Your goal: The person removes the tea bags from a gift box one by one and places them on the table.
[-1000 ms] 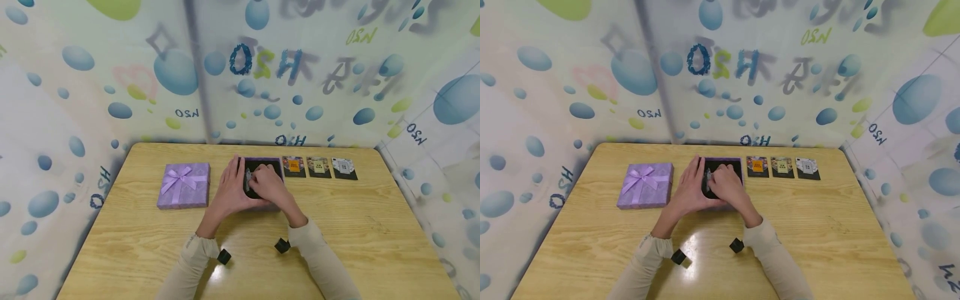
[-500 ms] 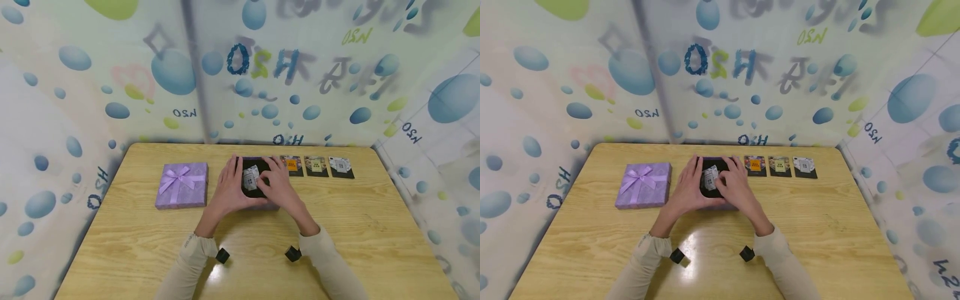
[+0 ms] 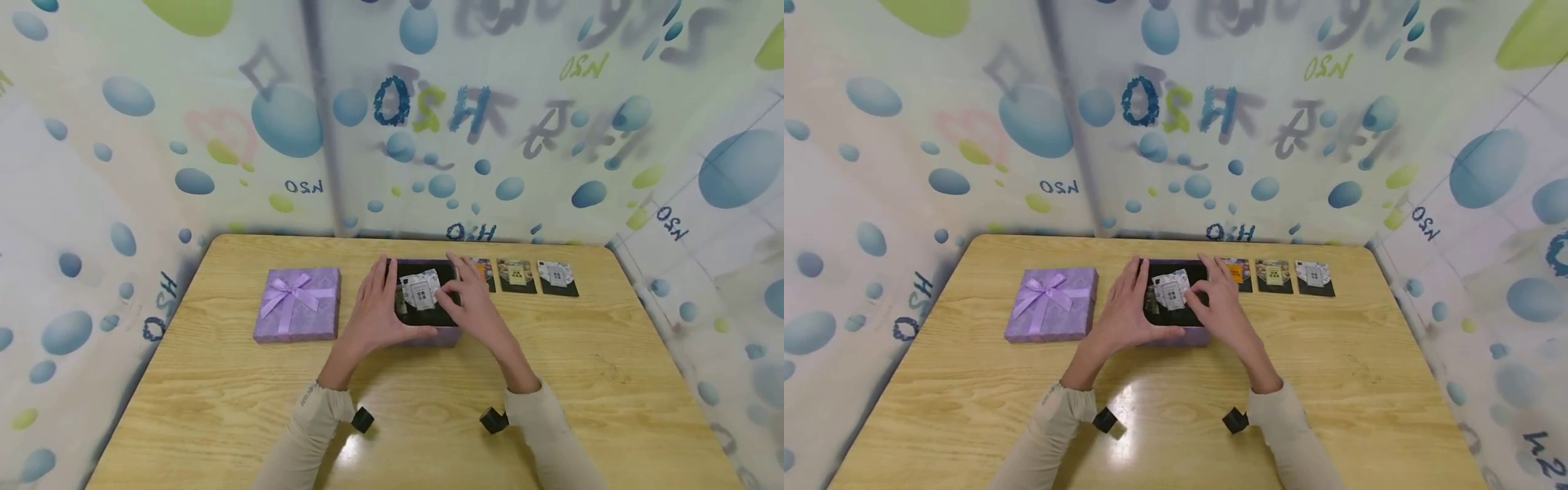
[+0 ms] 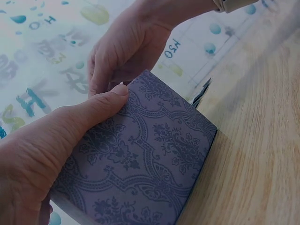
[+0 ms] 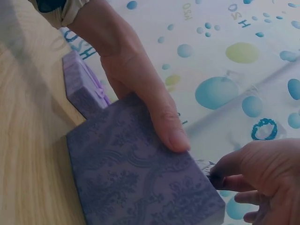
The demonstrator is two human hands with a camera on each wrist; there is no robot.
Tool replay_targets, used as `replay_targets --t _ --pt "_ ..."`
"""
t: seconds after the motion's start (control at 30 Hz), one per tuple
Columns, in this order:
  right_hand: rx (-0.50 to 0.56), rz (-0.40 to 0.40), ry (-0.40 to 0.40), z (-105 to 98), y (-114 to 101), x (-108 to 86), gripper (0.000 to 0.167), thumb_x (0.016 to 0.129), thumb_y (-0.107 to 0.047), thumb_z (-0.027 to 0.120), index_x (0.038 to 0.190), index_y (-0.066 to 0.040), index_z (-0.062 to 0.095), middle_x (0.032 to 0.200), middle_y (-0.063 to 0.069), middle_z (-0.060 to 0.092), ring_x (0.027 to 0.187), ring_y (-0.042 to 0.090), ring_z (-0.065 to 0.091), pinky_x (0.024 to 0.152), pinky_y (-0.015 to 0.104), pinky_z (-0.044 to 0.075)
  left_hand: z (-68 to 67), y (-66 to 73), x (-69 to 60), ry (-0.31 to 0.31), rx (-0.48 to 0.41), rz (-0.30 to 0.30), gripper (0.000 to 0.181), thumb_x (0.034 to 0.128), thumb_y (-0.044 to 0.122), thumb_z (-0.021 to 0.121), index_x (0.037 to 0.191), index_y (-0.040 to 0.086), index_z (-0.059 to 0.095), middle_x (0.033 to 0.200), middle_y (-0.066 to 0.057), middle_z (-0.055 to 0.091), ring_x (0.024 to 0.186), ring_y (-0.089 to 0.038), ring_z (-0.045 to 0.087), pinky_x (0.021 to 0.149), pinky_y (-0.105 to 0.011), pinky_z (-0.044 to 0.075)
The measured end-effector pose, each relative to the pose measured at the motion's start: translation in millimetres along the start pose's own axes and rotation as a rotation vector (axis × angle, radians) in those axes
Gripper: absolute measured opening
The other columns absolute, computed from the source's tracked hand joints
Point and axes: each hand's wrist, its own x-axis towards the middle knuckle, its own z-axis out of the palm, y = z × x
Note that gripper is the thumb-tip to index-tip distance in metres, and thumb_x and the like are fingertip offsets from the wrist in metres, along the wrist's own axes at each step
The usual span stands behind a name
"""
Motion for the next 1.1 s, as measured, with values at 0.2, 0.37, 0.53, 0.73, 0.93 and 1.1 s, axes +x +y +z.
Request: replay_targets --t 0.2,0.37,0.53,0.73,0.93,1.1 --pt "-0.016 -0.011 -0.015 -14 13 2.9 0.018 0.102 -0.011 0.069 0.092 0.001 0.078 0.155 0.032 0.044 0.147 0.053 0.033 0.119 0.073 0.014 1.4 0.3 -1.3 -0.015 0.004 -0.03 0.15 0.0662 0.091 0.071 0.168 0.016 -0.01 0.174 -0.004 -0.019 0.162 -0.033 -0.003 0.127 -0.058 0.012" --pt "0.006 0.026 -0.024 -21 21 1.6 0.014 0.1 -0.007 0.07 0.089 0.0 0.074 0.149 0.035 0.05 0.146 0.051 0.036 0.12 0.072 0.011 1.3 0.7 -2.9 -0.033 -0.004 -0.048 0.149 0.0659 0.093 0.069 0.166 0.022 -0.016 0.173 -0.001 -0.022 0.162 -0.029 -0.007 0.128 -0.057 0.01" --pt "0.019 0.062 -0.054 -27 25 0.4 0.013 0.102 -0.008 0.066 0.09 -0.001 0.069 0.149 0.034 0.05 0.144 0.051 0.038 0.12 0.072 0.011 -0.9 1.5 -2.3 -0.038 -0.008 -0.05 0.149 0.0657 0.092 0.07 0.166 0.022 -0.016 0.173 0.001 -0.023 0.162 -0.027 -0.009 0.128 -0.057 0.009" --pt "0.038 0.102 -0.116 -37 30 -2.8 0.017 0.103 -0.01 0.064 0.089 -0.002 0.067 0.148 0.035 0.051 0.143 0.054 0.038 0.119 0.073 0.013 -0.9 2.6 -1.4 -0.033 0.003 -0.038 0.149 0.0657 0.092 0.071 0.166 0.021 -0.015 0.174 -0.001 -0.02 0.162 -0.031 -0.004 0.127 -0.058 0.012" --pt "0.155 0.171 -0.216 -49 35 -7.3 0.021 0.108 -0.015 0.058 0.101 0.001 0.07 0.149 0.033 0.049 0.146 0.052 0.033 0.115 0.07 0.028 -1.4 2.6 -0.8 -0.032 0.006 -0.033 0.149 0.0664 0.09 0.072 0.167 0.021 -0.014 0.174 -0.002 -0.019 0.162 -0.034 -0.001 0.127 -0.059 0.013" --pt "0.175 0.221 -0.237 -57 37 -9.1 0.026 0.109 -0.019 0.056 0.108 0.003 0.07 0.148 0.031 0.052 0.149 0.051 0.03 0.115 0.069 0.031 -2.6 2.7 -0.2 -0.038 -0.002 -0.036 0.148 0.0664 0.09 0.072 0.167 0.022 -0.014 0.174 -0.001 -0.02 0.162 -0.031 -0.004 0.127 -0.058 0.011"
